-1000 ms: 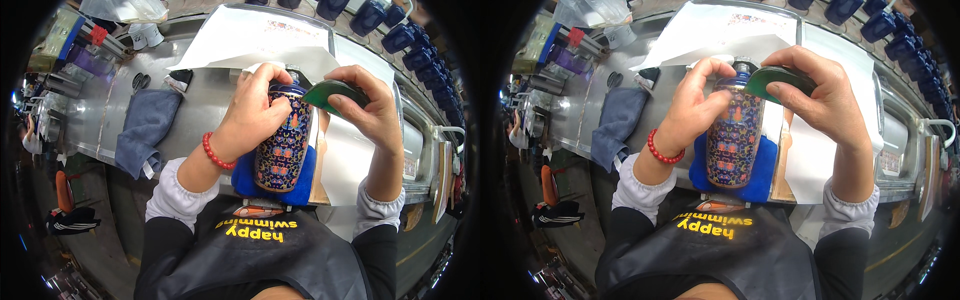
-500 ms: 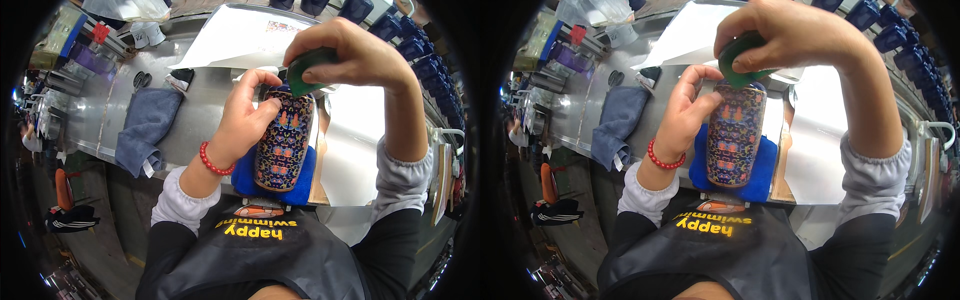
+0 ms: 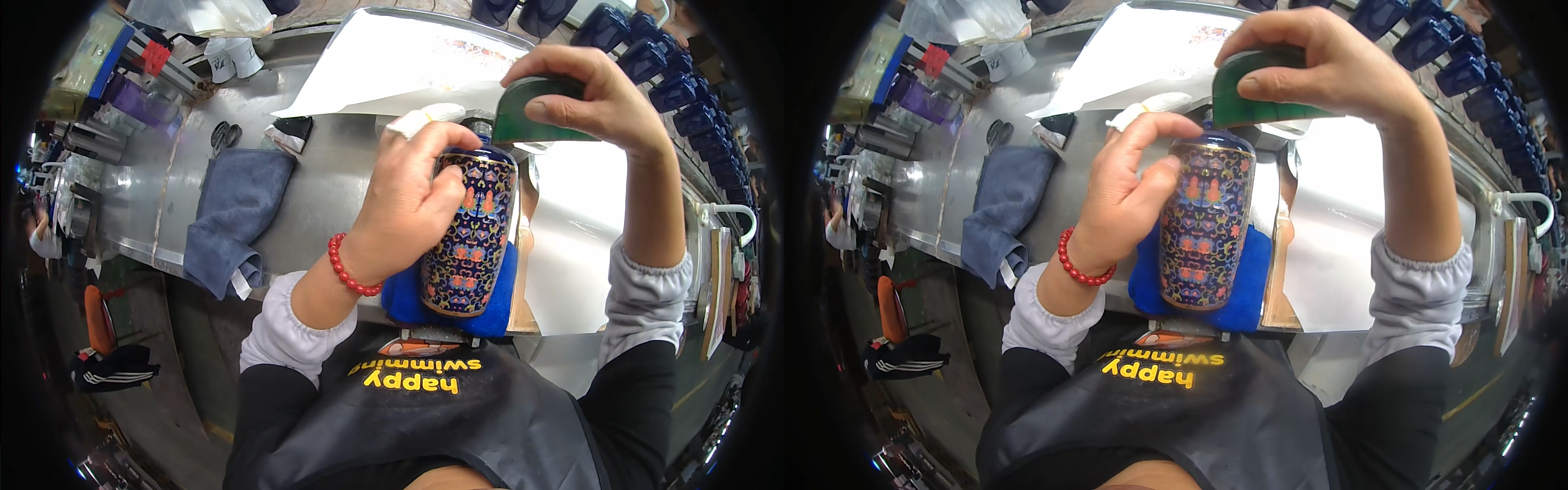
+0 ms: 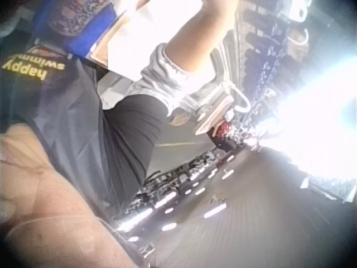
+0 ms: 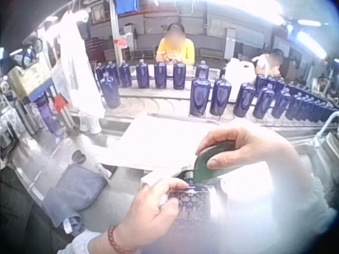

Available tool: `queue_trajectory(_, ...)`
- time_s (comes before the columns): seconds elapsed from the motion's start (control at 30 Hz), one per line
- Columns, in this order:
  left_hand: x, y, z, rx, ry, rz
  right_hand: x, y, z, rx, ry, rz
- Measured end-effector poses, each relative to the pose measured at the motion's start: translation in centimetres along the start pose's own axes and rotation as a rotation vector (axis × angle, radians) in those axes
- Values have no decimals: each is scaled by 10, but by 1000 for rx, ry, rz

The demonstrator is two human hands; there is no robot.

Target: The person scrubs a blue bottle with a green sponge, then applies a decorative label to its surface. They smooth the label and wipe the bottle before placing it on a tray with other finished bottles.

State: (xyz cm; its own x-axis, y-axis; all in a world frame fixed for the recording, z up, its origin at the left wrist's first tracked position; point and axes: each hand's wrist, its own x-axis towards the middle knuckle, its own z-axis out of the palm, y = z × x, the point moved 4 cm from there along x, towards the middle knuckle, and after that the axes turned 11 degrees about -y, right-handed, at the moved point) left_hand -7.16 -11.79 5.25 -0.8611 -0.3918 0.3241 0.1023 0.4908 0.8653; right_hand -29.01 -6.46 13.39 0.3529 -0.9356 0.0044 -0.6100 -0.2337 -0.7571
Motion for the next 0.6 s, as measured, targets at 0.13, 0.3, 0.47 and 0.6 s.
queue_trajectory(0.13, 13, 22, 6, 433, 10, 189, -30, 9, 11, -28, 201, 66)
queue_trajectory(0.3, 18, 39, 16, 654, -7, 172, -54, 13, 23, 89, 305, 128)
queue_trajectory(0.47, 21, 52, 23, 818, -55, 123, -61, 15, 25, 82, 310, 72)
queue_trajectory(0.6, 22, 57, 26, 890, -89, 77, -60, 16, 27, 106, 302, 54)
